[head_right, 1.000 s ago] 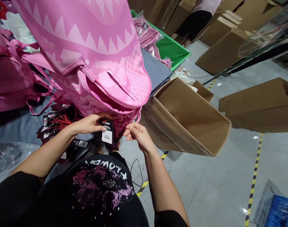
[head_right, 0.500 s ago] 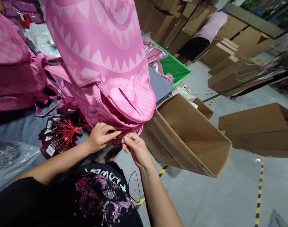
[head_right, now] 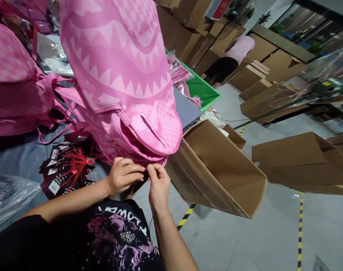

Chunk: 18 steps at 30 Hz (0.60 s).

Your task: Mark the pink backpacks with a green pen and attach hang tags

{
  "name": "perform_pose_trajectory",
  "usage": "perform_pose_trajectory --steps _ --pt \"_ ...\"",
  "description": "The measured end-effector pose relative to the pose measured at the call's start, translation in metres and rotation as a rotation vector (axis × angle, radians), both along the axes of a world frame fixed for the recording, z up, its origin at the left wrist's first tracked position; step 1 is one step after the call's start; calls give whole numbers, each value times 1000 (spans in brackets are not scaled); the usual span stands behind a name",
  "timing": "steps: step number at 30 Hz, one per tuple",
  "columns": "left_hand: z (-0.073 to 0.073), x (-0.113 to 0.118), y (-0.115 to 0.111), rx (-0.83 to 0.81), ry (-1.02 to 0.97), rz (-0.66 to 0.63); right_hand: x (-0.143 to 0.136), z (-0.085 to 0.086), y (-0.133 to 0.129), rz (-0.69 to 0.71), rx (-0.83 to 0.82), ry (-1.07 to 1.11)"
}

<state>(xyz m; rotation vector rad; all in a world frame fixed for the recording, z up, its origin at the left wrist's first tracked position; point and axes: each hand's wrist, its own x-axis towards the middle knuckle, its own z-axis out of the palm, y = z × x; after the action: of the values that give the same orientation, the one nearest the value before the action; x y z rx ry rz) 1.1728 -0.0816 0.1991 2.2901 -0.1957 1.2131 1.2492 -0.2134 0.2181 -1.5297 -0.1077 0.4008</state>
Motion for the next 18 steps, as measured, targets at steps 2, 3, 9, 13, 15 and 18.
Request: perform_pose_trajectory --steps 2,3,9,13,15,18 --pt "-3 0 -1 -96 35 -77 0 -2 0 -8 -11 -18" --pt "-6 0 -1 -199 83 -105 0 -2 0 -5 -10 -24" --pt "-18 8 -2 -364 386 -36 0 -7 1 37 -86 -194" --pt "-16 8 -3 -378 448 -35 -1 -9 1 25 -163 -332" --pt "-13 7 -3 -410 500 -45 -1 -8 2 26 -198 -410" --pt "-8 8 -4 -427 609 -32 -1 -7 1 42 -237 -507"
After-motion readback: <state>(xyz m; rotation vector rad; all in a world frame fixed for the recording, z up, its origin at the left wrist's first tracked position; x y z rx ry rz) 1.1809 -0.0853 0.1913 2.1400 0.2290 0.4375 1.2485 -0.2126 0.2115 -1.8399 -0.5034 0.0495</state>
